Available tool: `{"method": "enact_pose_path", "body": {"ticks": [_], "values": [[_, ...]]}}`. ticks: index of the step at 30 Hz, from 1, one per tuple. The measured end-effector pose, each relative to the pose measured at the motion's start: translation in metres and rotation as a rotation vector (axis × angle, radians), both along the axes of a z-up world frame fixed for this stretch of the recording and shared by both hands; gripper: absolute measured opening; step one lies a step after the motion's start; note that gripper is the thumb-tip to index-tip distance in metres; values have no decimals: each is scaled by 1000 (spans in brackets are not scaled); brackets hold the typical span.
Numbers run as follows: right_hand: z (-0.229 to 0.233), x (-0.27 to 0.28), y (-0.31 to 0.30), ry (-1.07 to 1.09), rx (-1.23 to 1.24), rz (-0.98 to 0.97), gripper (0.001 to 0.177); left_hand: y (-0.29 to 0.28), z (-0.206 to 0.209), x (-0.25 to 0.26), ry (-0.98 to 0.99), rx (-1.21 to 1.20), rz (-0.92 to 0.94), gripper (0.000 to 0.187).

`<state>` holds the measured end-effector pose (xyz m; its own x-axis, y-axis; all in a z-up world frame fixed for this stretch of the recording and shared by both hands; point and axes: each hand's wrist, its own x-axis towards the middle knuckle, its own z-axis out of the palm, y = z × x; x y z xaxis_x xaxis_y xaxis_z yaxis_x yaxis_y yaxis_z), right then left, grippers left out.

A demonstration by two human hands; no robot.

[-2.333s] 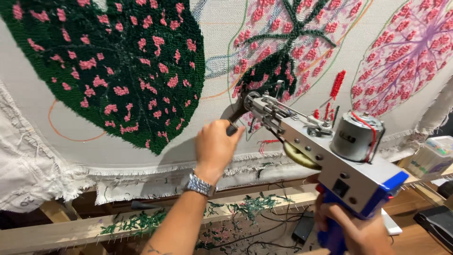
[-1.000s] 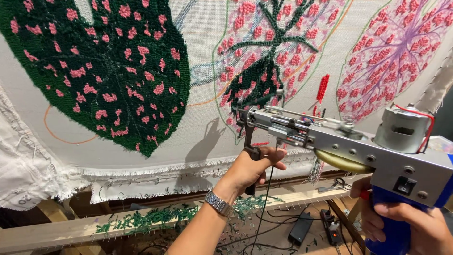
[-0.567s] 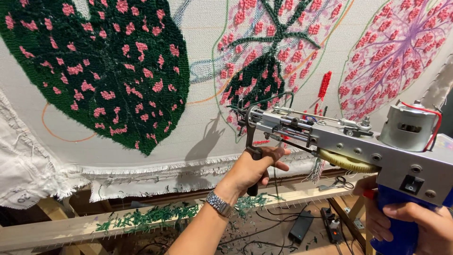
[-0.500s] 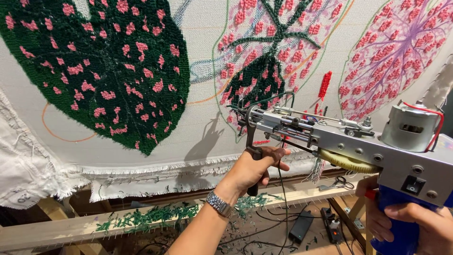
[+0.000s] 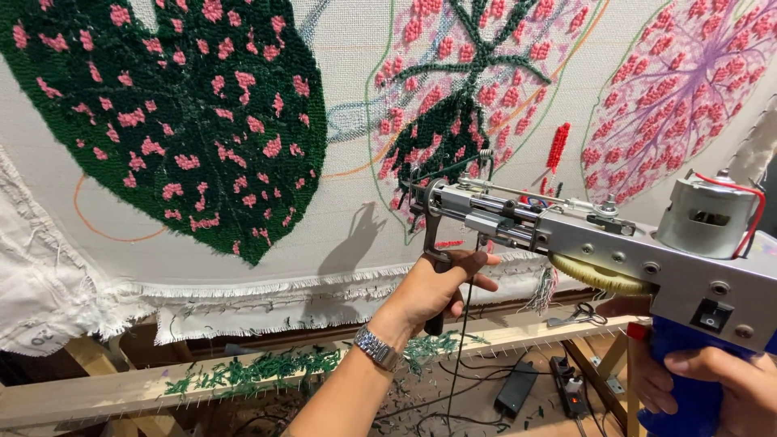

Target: The person is using an electric tufting gun to create a leaf pattern on a rug canvas.

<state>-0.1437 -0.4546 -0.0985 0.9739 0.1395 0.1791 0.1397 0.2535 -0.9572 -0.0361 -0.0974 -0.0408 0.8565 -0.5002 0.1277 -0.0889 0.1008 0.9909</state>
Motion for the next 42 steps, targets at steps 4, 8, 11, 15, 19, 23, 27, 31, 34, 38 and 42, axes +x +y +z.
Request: {"method": "enact_pose_path", "body": {"ticks": [4, 8, 11, 15, 19, 23, 27, 31, 34, 38, 42], "values": [[-3, 4, 3, 47, 16, 13, 76, -2, -8, 13, -12, 27, 15, 43], [-8, 6, 14, -17, 78, -33, 69, -3, -19, 28, -29, 63, 26, 31], [-2, 5, 25, -72, 133, -37, 65, -2, -20, 31, -35, 96, 50, 26], [3, 7, 30, -61, 104, -8, 60, 1, -24, 37, -35, 135, 74, 24], [-2, 11, 31, -49, 109, 51, 60, 3, -25, 43, -39, 136, 63, 25], [-4, 13, 43, -34, 134, 10, 57, 7, -15, 40, -45, 181, 100, 34], [7, 11, 72, -66, 78, 29, 48, 11, -38, 69, -107, 102, 130, 40], [4, 13, 92, -132, 69, 1, 48, 14, -27, 66, -153, 92, 171, 43], [3, 12, 112, -174, 60, -20, 47, 19, -21, 67, -84, 145, 238, 42], [19, 6, 156, -170, -60, -157, 42, 37, -31, 93, -104, 128, 264, 41], [29, 3, 179, -13, -254, -345, 31, 48, -29, 100, -112, 140, 269, 43]]}}
